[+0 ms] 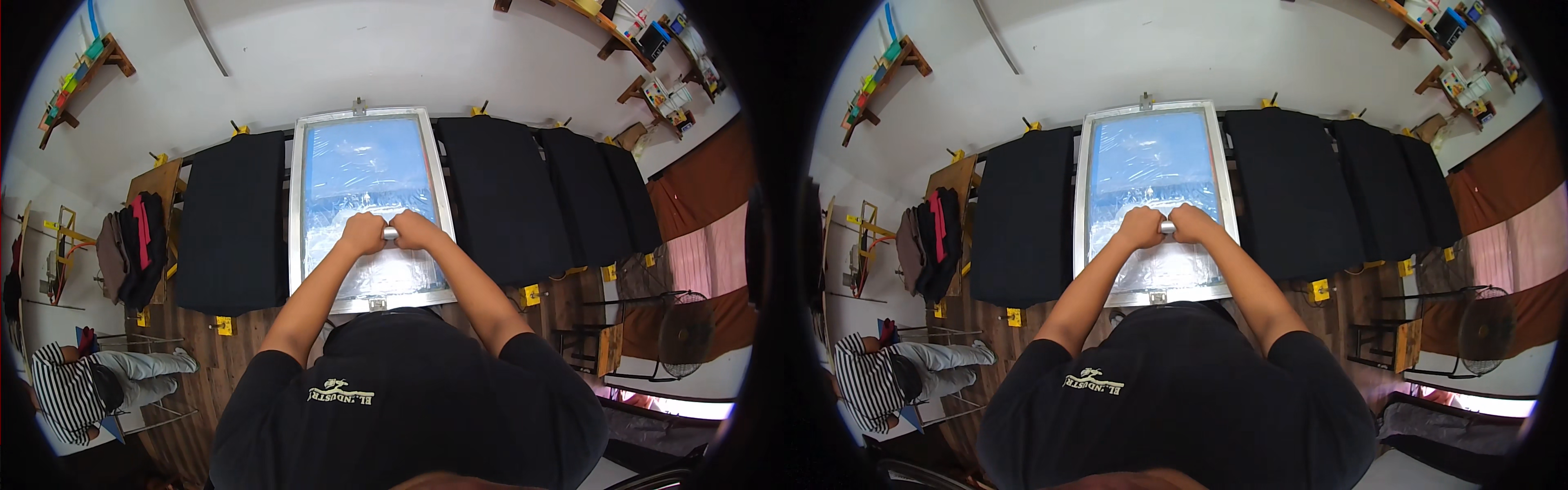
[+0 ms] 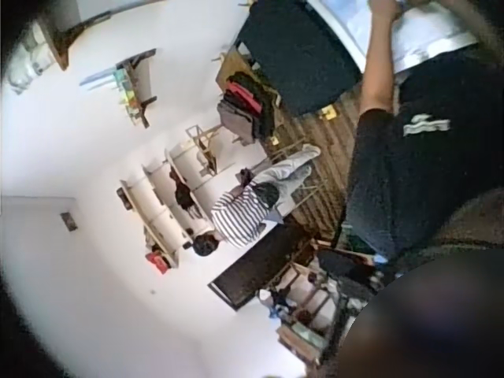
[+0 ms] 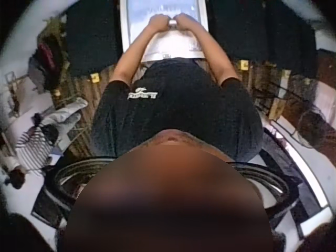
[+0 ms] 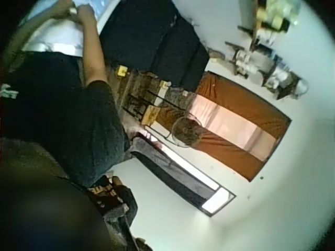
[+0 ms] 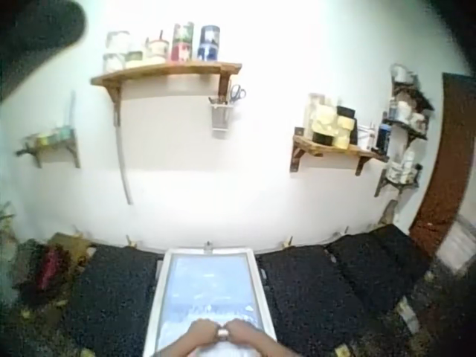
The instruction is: The recorder is applying ink to black shirts using a screen printing frame and a squeegee across multiple printing stations.
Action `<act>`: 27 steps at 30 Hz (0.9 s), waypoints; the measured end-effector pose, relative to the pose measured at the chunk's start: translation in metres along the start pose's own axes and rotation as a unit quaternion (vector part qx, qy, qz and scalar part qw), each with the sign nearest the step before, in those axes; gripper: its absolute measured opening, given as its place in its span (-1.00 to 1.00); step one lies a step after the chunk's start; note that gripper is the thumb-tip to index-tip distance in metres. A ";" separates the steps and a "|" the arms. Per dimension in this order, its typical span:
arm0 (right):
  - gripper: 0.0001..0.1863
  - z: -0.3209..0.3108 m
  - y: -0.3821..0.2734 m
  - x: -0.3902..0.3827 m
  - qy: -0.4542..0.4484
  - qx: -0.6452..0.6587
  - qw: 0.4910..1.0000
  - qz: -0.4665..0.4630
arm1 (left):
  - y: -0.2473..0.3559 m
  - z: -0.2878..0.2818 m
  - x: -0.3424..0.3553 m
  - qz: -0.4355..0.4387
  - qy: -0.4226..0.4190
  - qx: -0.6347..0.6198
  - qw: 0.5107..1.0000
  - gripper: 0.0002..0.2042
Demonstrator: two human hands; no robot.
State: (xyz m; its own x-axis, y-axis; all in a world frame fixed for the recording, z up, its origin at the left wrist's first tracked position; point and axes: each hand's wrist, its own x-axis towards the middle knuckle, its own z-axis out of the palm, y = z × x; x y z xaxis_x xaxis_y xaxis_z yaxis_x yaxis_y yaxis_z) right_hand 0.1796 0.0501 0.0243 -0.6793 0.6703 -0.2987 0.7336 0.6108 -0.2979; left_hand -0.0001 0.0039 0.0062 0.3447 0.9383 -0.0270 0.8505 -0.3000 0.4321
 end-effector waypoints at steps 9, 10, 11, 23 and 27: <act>-0.73 0.024 -0.040 -0.060 -0.043 0.013 0.999 -0.001 | 0.032 0.010 -0.065 0.020 -0.055 -0.018 0.998 -0.85; -0.72 0.029 -0.044 -0.067 -0.053 0.015 0.998 0.012 | 0.038 0.008 -0.072 0.012 -0.072 -0.027 0.997 -0.85; -0.71 0.030 -0.044 -0.071 -0.064 0.008 0.998 0.000 | 0.043 0.005 -0.075 0.000 -0.098 -0.033 0.995 -0.85; -0.77 0.020 -0.025 -0.036 0.045 -0.013 0.999 0.011 | 0.019 0.016 -0.041 -0.018 0.040 -0.008 0.999 -0.87; -0.76 0.057 -0.044 -0.078 0.097 0.005 0.995 -0.017 | 0.035 0.039 -0.088 0.054 0.105 -0.056 0.991 -0.87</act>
State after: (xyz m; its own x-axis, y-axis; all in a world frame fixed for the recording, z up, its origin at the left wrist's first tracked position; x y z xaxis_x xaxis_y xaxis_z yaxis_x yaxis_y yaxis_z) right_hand 0.1995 -0.0524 0.0092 -0.6867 0.7189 -0.1076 0.7096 0.6308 -0.3139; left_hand 0.0148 -0.0954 -0.0118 0.3311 0.9205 0.2076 0.7593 -0.3905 0.5205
